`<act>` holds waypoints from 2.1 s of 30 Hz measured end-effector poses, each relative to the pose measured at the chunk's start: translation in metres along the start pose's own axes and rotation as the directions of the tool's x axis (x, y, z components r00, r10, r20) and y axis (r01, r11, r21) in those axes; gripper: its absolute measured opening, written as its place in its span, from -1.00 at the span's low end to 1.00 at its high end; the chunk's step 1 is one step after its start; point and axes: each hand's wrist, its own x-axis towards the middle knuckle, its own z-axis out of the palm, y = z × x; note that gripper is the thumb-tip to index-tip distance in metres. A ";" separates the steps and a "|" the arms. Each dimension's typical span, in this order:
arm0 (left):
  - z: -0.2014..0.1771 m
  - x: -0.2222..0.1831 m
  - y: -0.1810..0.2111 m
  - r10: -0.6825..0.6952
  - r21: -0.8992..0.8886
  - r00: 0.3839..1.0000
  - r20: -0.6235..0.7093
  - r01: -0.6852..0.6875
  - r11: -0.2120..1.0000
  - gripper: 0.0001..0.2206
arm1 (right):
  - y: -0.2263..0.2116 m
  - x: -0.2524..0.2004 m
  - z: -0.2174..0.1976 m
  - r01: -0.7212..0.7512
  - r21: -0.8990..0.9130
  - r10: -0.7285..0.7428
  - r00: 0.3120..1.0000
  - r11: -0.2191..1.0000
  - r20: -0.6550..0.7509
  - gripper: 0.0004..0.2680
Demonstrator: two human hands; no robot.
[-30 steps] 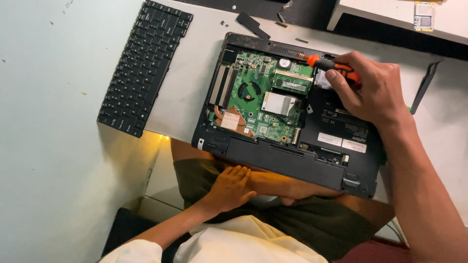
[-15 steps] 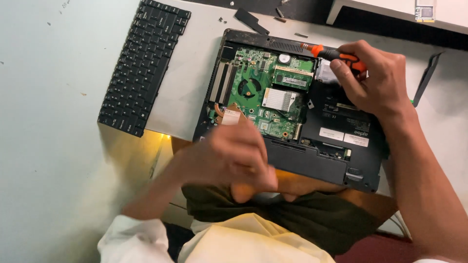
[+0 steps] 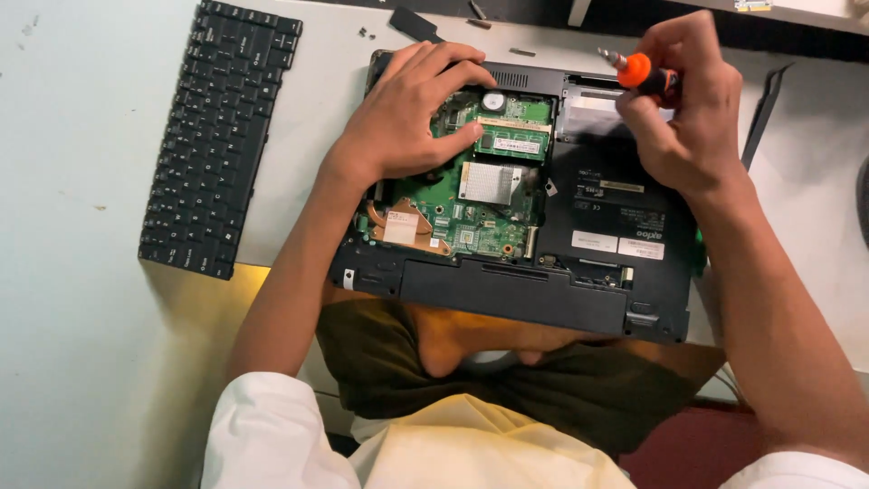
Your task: Removing screws and RAM modules from a laptop motherboard during disassembly.
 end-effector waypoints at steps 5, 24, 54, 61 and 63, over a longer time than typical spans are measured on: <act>0.002 -0.001 -0.001 -0.007 0.001 1.000 0.018 0.007 1.000 -0.59 | -0.011 0.004 0.001 0.251 -0.083 -0.220 0.937 0.965 0.271 -0.86; 0.010 0.000 -0.009 0.005 -0.009 1.000 0.031 -0.004 1.000 -0.60 | -0.025 0.010 0.011 0.561 -0.338 -0.439 0.817 0.756 0.374 -0.80; 0.006 -0.004 -0.010 0.007 -0.088 0.999 0.034 -0.004 0.996 -0.84 | 0.001 0.015 0.002 -0.056 0.207 -0.010 0.953 0.977 0.303 -0.65; 0.008 -0.004 -0.015 0.160 -0.089 0.983 -0.090 -0.168 0.982 -0.83 | -0.026 0.005 0.000 -0.253 0.293 0.205 0.961 0.922 0.184 -0.86; 0.012 -0.003 -0.018 0.197 -0.092 0.973 -0.117 -0.208 0.974 -0.94 | -0.020 0.009 -0.001 -0.142 0.436 0.173 0.984 0.889 -0.031 -0.81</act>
